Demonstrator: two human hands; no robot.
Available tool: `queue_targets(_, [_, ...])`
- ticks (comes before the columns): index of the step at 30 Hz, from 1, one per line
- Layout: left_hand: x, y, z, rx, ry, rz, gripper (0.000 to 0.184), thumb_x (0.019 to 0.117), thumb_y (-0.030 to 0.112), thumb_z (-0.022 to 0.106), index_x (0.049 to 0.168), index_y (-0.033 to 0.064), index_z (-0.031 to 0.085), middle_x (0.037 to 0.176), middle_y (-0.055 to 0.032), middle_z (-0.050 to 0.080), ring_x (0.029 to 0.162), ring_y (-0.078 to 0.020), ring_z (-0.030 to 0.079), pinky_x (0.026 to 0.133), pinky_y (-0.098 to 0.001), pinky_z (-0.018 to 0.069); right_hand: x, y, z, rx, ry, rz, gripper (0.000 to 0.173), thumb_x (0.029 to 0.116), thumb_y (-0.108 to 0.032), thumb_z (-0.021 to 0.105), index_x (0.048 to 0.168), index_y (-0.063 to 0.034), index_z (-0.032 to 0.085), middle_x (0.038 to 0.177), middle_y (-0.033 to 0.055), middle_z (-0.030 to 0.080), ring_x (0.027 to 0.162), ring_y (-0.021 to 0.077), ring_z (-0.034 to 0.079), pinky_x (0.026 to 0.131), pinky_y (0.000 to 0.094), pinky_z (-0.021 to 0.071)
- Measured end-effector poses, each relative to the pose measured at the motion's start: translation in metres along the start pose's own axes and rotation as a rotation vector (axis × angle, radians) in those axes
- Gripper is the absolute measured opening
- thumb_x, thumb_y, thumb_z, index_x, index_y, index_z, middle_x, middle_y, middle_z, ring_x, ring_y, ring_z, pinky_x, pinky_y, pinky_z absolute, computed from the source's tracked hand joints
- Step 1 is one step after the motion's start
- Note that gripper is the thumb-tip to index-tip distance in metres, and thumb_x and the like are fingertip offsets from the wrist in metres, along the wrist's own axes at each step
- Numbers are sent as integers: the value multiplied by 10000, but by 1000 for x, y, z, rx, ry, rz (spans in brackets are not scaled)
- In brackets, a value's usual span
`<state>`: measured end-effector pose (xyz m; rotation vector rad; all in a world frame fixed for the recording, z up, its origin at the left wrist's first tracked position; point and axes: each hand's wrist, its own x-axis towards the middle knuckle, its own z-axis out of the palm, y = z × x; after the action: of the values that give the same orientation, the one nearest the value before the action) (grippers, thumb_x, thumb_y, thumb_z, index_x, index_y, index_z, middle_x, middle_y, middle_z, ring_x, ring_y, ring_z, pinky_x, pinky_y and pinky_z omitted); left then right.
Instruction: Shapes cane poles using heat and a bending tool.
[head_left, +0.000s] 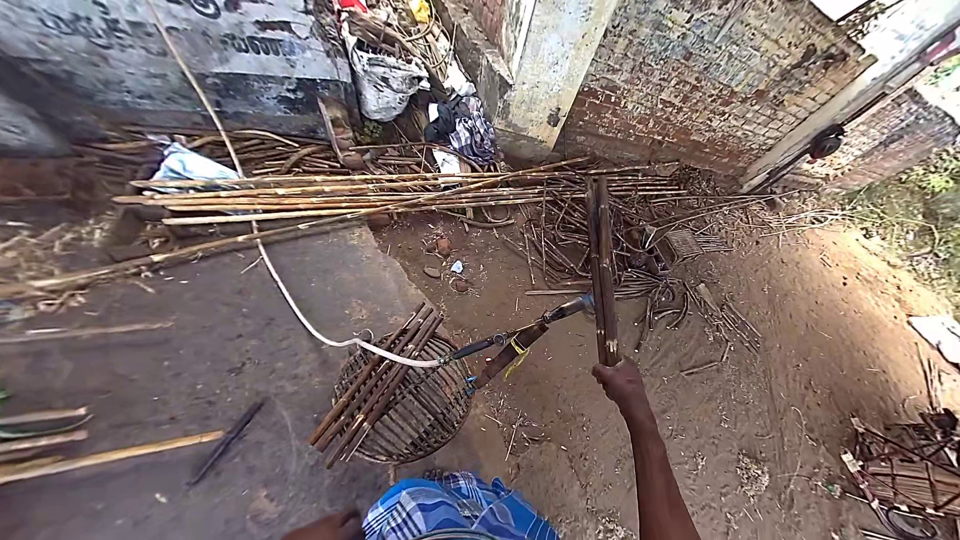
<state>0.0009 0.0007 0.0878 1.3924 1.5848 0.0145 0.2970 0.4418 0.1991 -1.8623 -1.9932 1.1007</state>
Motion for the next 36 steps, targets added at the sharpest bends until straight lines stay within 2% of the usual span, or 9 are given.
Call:
queue_targets(1, [23, -5, -19, 57, 29, -38, 578, 883, 332, 812, 1379, 99, 627, 1448, -225, 555, 1233, -458, 608, 956, -654, 528, -1, -3, -2, -196, 106, 39, 342, 846, -309, 783, 1013, -32, 674, 803, 164, 660, 701, 323, 634, 626, 551, 512])
queue_targets(3, [64, 15, -67, 92, 235, -99, 563, 955, 400, 713, 1425, 119, 586, 1433, -196, 572, 1256, -413, 599, 1004, -607, 508, -3, -6, 0, -426, 248, 74, 420, 854, -367, 761, 1092, -36, 661, 929, 209, 696, 879, 403, 684, 736, 628, 524])
queue_targets(7, [132, 93, -136, -35, 658, -198, 522, 975, 477, 667, 1334, 99, 633, 1245, -146, 675, 1076, -344, 688, 896, -570, 561, -13, -8, 2, -563, 392, 35, 417, 874, -315, 699, 1166, -36, 598, 913, 240, 684, 857, 450, 688, 643, 623, 525])
queue_targets(15, [185, 170, -165, -127, 794, -242, 488, 1018, 531, 570, 1109, 65, 689, 1028, -185, 717, 969, -391, 707, 779, -617, 552, -43, 2, -2, -606, 431, 79, 348, 891, -289, 689, 1134, -57, 597, 868, 204, 691, 809, 411, 702, 613, 577, 531])
queue_targets(22, [187, 164, -177, -66, 840, -216, 548, 995, 583, 580, 1036, 47, 689, 947, -193, 713, 914, -395, 712, 739, -616, 554, -178, 112, 19, -560, 321, 262, 426, 838, -284, 743, 1171, -36, 648, 845, 167, 722, 808, 369, 724, 705, 569, 558])
queue_targets(28, [194, 159, -182, 3, 843, -122, 499, 1002, 503, 621, 1049, 11, 690, 996, -225, 712, 919, -426, 710, 759, -637, 558, -266, 136, 33, -273, 151, 368, 452, 810, -305, 786, 1130, -7, 673, 833, 174, 696, 783, 347, 687, 715, 572, 532])
queue_targets(30, [198, 161, -184, 17, 827, -114, 514, 1009, 512, 608, 1059, 5, 680, 1001, -240, 704, 926, -449, 703, 761, -657, 550, -241, 125, 30, -5, 47, 352, 424, 756, -274, 800, 1093, -47, 681, 809, 90, 664, 713, 233, 639, 673, 467, 534])
queue_targets(32, [196, 164, -185, 14, 827, -109, 514, 1010, 505, 612, 1065, -1, 683, 1016, -249, 702, 939, -459, 698, 774, -666, 544, -204, 109, 32, 354, -54, 278, 361, 719, -222, 784, 1003, -47, 645, 684, 35, 600, 527, 142, 555, 496, 338, 487])
queue_targets(36, [196, 161, -187, 48, 835, -115, 504, 1008, 501, 617, 1067, 4, 681, 1025, -240, 700, 943, -444, 701, 787, -644, 555, -119, 41, 27, 949, -353, 190, 85, 890, -140, 647, 906, -81, 587, 607, -15, 492, 421, 30, 388, 390, 185, 339])
